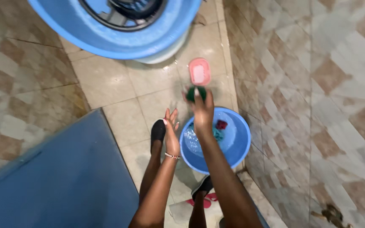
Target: The person cleans a plastic basket, a cloth, and a pink soap dish by scrubbing them in a bucket of soapy water.
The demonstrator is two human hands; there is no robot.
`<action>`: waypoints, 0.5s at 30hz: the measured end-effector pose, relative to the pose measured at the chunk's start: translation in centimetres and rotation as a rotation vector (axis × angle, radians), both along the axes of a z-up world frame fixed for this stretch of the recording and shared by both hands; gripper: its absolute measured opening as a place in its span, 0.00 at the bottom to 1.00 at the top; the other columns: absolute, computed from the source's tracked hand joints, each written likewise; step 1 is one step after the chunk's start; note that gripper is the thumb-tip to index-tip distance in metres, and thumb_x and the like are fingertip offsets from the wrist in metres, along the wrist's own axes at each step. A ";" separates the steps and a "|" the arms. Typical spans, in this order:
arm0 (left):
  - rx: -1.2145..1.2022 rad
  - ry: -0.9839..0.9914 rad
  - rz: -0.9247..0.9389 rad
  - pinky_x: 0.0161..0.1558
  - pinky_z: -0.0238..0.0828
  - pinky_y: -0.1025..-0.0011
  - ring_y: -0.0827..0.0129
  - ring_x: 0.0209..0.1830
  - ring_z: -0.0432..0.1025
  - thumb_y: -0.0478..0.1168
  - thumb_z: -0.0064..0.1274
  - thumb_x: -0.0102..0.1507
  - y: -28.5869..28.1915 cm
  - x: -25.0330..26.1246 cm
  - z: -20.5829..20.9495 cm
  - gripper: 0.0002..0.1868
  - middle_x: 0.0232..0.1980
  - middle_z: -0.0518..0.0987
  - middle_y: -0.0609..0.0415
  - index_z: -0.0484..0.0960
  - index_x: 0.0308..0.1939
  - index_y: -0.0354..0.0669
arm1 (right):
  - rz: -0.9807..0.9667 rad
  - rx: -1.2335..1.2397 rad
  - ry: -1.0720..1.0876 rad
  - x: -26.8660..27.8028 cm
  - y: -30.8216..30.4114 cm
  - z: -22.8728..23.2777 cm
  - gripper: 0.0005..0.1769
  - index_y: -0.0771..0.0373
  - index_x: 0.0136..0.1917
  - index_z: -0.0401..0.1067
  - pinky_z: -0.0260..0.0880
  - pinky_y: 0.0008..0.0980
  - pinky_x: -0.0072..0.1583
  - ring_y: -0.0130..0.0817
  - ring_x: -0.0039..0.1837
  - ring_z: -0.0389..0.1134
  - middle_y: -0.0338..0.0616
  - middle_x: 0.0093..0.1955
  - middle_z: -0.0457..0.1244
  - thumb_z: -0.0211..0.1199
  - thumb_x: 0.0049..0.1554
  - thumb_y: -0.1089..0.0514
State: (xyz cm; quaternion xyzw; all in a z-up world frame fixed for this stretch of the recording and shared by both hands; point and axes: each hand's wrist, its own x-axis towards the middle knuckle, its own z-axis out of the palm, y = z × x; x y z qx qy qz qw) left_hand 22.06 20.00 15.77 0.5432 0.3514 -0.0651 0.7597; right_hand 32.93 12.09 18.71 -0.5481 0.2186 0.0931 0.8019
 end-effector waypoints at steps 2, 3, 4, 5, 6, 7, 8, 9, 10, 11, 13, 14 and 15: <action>-0.026 -0.034 0.036 0.74 0.51 0.55 0.59 0.79 0.57 0.66 0.19 0.72 2.1 1.7 -0.1 0.41 0.78 0.65 0.47 0.44 0.82 0.45 | 0.069 0.196 -0.057 6.6 4.6 1.2 0.11 0.71 0.58 0.61 0.71 0.54 0.66 0.53 0.70 0.67 0.53 0.61 0.59 0.53 0.69 0.60; -0.059 -0.065 0.058 0.73 0.55 0.55 0.58 0.77 0.62 0.64 0.22 0.73 2.8 2.1 0.1 0.40 0.75 0.69 0.46 0.44 0.81 0.44 | 0.176 0.338 -0.126 9.8 6.7 1.8 0.14 0.72 0.62 0.62 0.69 0.56 0.70 0.52 0.73 0.65 0.58 0.67 0.57 0.53 0.70 0.58; -0.055 -0.063 0.064 0.73 0.55 0.55 0.58 0.77 0.62 0.64 0.22 0.73 3.5 2.3 0.4 0.40 0.75 0.69 0.46 0.44 0.81 0.44 | 0.207 0.498 -0.103 13.7 9.0 2.3 0.16 0.74 0.64 0.62 0.68 0.57 0.72 0.53 0.72 0.65 0.61 0.68 0.58 0.54 0.71 0.58; -0.076 -0.046 0.067 0.70 0.56 0.56 0.59 0.74 0.63 0.64 0.25 0.73 3.9 2.3 0.8 0.40 0.73 0.71 0.46 0.44 0.81 0.45 | 0.236 0.657 -0.080 16.3 10.8 3.1 0.19 0.76 0.67 0.62 0.66 0.58 0.74 0.54 0.71 0.66 0.64 0.69 0.58 0.54 0.72 0.57; -0.100 -0.039 0.069 0.68 0.57 0.57 0.60 0.72 0.65 0.63 0.27 0.72 4.2 2.7 0.8 0.40 0.71 0.73 0.46 0.43 0.81 0.46 | 0.242 0.659 -0.085 17.9 11.9 4.1 0.19 0.76 0.67 0.62 0.66 0.58 0.74 0.54 0.71 0.66 0.64 0.69 0.58 0.54 0.72 0.57; -0.098 -0.046 0.072 0.68 0.57 0.57 0.60 0.72 0.65 0.63 0.27 0.72 4.3 2.9 0.5 0.40 0.71 0.73 0.46 0.43 0.81 0.46 | 0.215 0.551 0.054 19.8 12.7 5.0 0.19 0.68 0.67 0.59 0.70 0.57 0.68 0.58 0.66 0.68 0.61 0.67 0.59 0.53 0.68 0.54; -0.110 -0.013 0.074 0.66 0.60 0.58 0.60 0.70 0.67 0.62 0.30 0.71 4.3 2.4 0.1 0.39 0.68 0.76 0.46 0.44 0.81 0.47 | 0.176 0.439 0.195 20.8 13.2 5.7 0.20 0.59 0.66 0.56 0.75 0.56 0.63 0.63 0.61 0.71 0.58 0.64 0.60 0.51 0.65 0.51; -0.121 0.020 0.075 0.63 0.62 0.59 0.61 0.67 0.70 0.61 0.32 0.71 4.4 2.0 -0.9 0.39 0.66 0.78 0.46 0.45 0.80 0.47 | 0.174 0.440 0.195 20.6 13.2 6.0 0.20 0.59 0.66 0.56 0.75 0.56 0.63 0.63 0.61 0.71 0.58 0.64 0.60 0.51 0.65 0.51; -0.123 0.035 0.069 0.63 0.62 0.59 0.61 0.67 0.70 0.61 0.32 0.71 4.6 1.1 -2.4 0.39 0.66 0.78 0.46 0.45 0.80 0.47 | 0.228 0.221 0.047 18.8 12.6 5.8 0.22 0.63 0.69 0.57 0.76 0.48 0.61 0.52 0.61 0.72 0.56 0.66 0.62 0.50 0.66 0.51; -0.194 0.066 -0.014 0.63 0.64 0.60 0.60 0.65 0.72 0.59 0.35 0.71 4.6 0.1 -4.4 0.37 0.63 0.80 0.45 0.50 0.78 0.45 | 0.280 0.000 -0.097 16.6 11.5 5.1 0.25 0.66 0.72 0.59 0.76 0.39 0.58 0.42 0.61 0.73 0.54 0.68 0.64 0.49 0.68 0.50; -0.278 0.121 -0.096 0.63 0.66 0.61 0.59 0.62 0.75 0.57 0.39 0.71 3.7 -3.3 -8.3 0.34 0.60 0.81 0.44 0.54 0.75 0.43 | 0.258 -0.152 -0.303 9.8 7.9 2.8 0.22 0.67 0.75 0.63 0.72 0.33 0.58 0.39 0.58 0.73 0.56 0.67 0.67 0.50 0.73 0.53; -0.261 0.247 -0.195 0.61 0.67 0.63 0.62 0.59 0.75 0.56 0.38 0.71 3.2 -5.0 -10.6 0.31 0.59 0.83 0.46 0.62 0.72 0.41 | 0.184 -0.220 -0.244 6.0 6.3 0.8 0.20 0.65 0.74 0.62 0.72 0.32 0.58 0.36 0.57 0.72 0.53 0.66 0.67 0.49 0.72 0.55; -0.244 0.372 -0.295 0.59 0.67 0.65 0.65 0.57 0.76 0.55 0.38 0.71 2.5 -6.7 -12.9 0.28 0.57 0.84 0.48 0.70 0.68 0.40 | 0.109 -0.288 -0.185 2.2 4.7 -1.6 0.19 0.63 0.73 0.61 0.73 0.31 0.58 0.33 0.56 0.71 0.50 0.65 0.67 0.49 0.71 0.56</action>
